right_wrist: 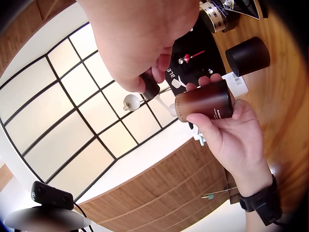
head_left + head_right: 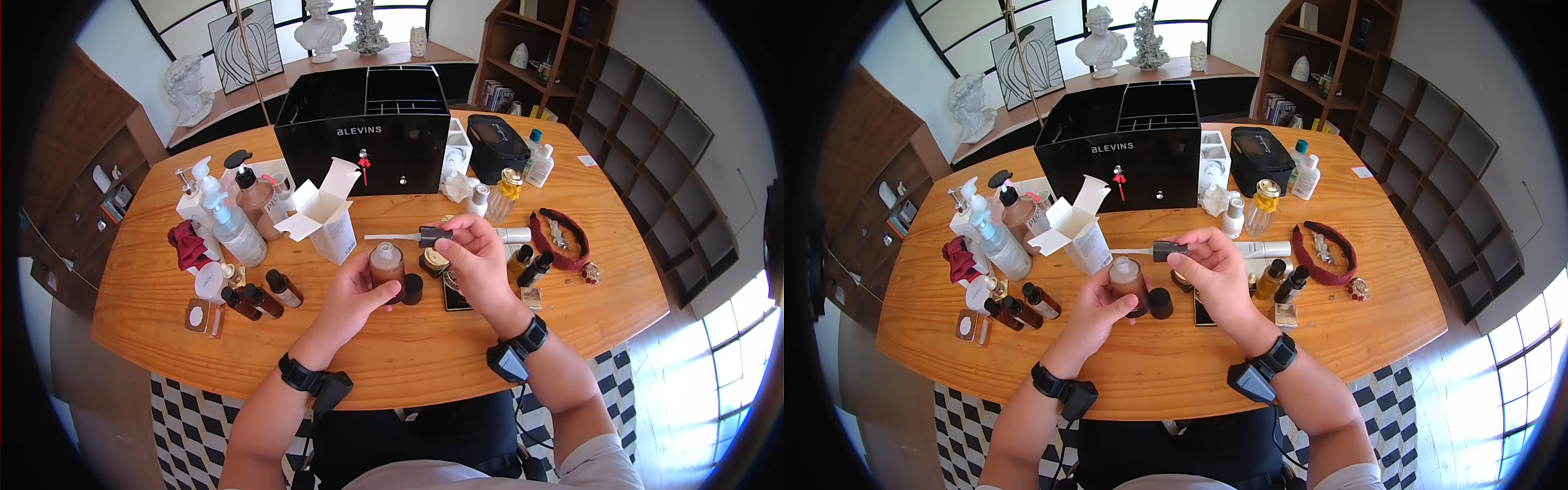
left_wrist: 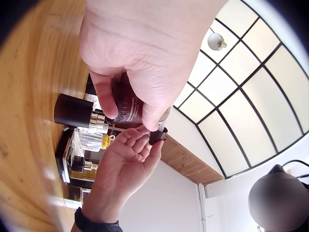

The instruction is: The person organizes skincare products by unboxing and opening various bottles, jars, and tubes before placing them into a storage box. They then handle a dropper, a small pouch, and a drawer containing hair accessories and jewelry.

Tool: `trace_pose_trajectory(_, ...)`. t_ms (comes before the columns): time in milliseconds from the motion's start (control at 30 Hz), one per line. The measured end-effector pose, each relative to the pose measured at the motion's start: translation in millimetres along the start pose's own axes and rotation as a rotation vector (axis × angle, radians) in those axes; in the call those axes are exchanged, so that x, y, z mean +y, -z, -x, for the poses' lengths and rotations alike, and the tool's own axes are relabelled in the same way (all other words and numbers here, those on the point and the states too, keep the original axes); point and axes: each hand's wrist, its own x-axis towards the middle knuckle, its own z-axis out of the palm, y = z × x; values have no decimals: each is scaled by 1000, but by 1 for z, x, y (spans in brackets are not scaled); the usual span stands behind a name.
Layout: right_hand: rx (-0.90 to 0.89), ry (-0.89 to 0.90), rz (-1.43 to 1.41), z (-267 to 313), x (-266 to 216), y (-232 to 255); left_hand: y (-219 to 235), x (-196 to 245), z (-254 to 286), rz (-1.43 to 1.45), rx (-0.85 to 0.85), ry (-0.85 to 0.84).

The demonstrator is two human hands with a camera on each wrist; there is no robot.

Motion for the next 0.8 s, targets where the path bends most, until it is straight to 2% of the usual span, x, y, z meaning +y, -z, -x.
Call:
trace_pose_trajectory(233, 20, -19, -49, -1, -1, 3, -1, -4, 0, -39, 60, -50)
trace_pose_trajectory(800, 11, -61, -63, 0, 2, 3, 0, -2, 0, -32, 71, -56)
